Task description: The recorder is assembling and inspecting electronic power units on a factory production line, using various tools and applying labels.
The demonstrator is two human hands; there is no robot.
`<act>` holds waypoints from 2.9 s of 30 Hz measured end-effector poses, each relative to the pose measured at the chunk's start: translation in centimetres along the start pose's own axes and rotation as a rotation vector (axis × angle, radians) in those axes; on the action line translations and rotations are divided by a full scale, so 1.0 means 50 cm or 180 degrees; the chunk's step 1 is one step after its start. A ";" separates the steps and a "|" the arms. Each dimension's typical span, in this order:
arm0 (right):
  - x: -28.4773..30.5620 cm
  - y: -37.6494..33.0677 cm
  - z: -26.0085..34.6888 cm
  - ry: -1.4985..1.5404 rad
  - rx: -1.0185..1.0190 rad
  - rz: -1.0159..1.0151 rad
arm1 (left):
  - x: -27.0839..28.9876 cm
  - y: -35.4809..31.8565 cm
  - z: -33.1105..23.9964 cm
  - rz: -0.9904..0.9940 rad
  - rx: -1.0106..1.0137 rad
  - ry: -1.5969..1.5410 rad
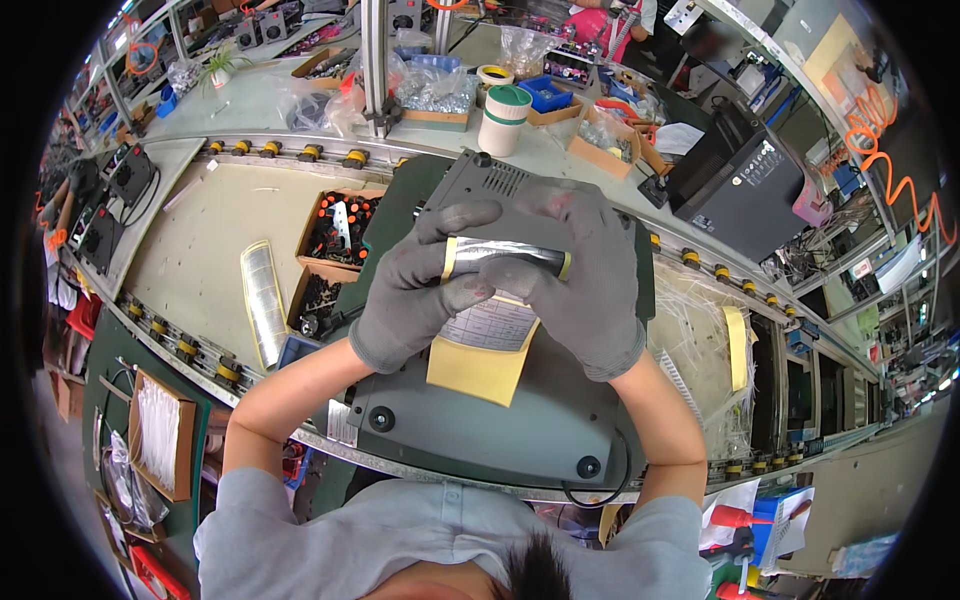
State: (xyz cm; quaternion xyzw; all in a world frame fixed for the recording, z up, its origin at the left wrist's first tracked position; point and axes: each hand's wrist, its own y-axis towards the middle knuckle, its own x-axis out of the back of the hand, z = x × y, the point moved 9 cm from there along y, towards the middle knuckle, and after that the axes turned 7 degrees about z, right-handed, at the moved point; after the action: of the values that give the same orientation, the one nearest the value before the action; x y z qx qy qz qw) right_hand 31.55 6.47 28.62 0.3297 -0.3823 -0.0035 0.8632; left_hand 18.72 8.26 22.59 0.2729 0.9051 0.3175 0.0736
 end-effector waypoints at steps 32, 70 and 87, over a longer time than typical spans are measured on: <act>-0.035 0.062 -0.191 0.0272 -0.0761 0.0015 | 0.081 0.035 0.128 -0.0728 0.0645 -0.0038; -0.102 0.101 -0.469 0.0097 -0.1739 0.2345 | 0.153 0.078 0.186 -0.0039 0.1400 0.1863; -0.104 0.100 -0.470 0.0147 -0.1680 0.2370 | -0.049 0.176 0.205 0.1491 -0.0313 0.4341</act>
State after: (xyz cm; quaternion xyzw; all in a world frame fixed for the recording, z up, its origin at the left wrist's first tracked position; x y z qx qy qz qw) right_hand 42.21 25.06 16.52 -0.0613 -0.4415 0.2171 0.8684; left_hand 27.85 18.12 19.84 0.1973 0.6521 0.4650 -0.5654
